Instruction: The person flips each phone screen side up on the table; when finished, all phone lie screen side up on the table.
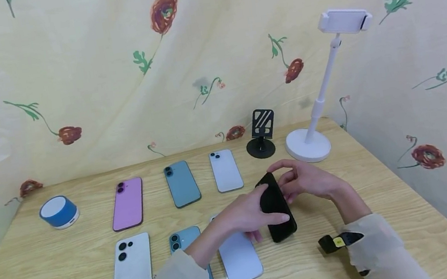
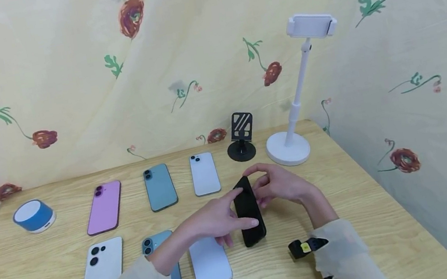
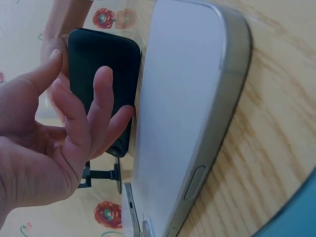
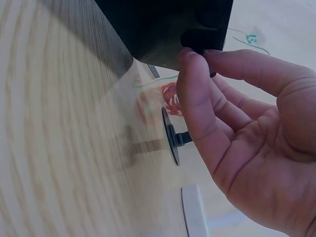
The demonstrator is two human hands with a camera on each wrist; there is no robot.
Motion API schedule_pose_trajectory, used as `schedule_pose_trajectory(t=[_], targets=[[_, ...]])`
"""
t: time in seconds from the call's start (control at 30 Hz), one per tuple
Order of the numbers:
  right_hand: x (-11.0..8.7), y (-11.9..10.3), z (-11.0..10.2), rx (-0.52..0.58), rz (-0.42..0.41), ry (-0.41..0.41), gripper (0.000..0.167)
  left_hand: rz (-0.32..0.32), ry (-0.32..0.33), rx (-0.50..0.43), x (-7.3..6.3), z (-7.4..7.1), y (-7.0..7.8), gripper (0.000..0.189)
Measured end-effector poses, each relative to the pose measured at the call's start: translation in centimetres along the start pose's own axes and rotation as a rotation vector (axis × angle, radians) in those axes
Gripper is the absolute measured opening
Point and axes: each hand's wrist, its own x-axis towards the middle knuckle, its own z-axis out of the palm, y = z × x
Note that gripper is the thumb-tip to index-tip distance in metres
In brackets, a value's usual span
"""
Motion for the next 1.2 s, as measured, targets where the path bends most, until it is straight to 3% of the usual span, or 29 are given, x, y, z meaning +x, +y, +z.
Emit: schedule_pose_trajectory(t=[0.43,0.87,1.2], targets=[[-0.09,-0.35,0.27,0.005,-0.008,-0.016,0.060,0.049,-0.033,-0.015,-0.02,-0.07,0.33,0.074],[0.04,-0.07,0.45,0.034,-0.001,-0.049,0.064,0.059,-0.083,-0.099,-0.36,-0.43,0.18,0.082],[0.18,0.41,0.78,0.014,-0.015,-0.085,0.070,0.086,-0.054,-0.189,-0.64,-0.42,0.06,0.087]])
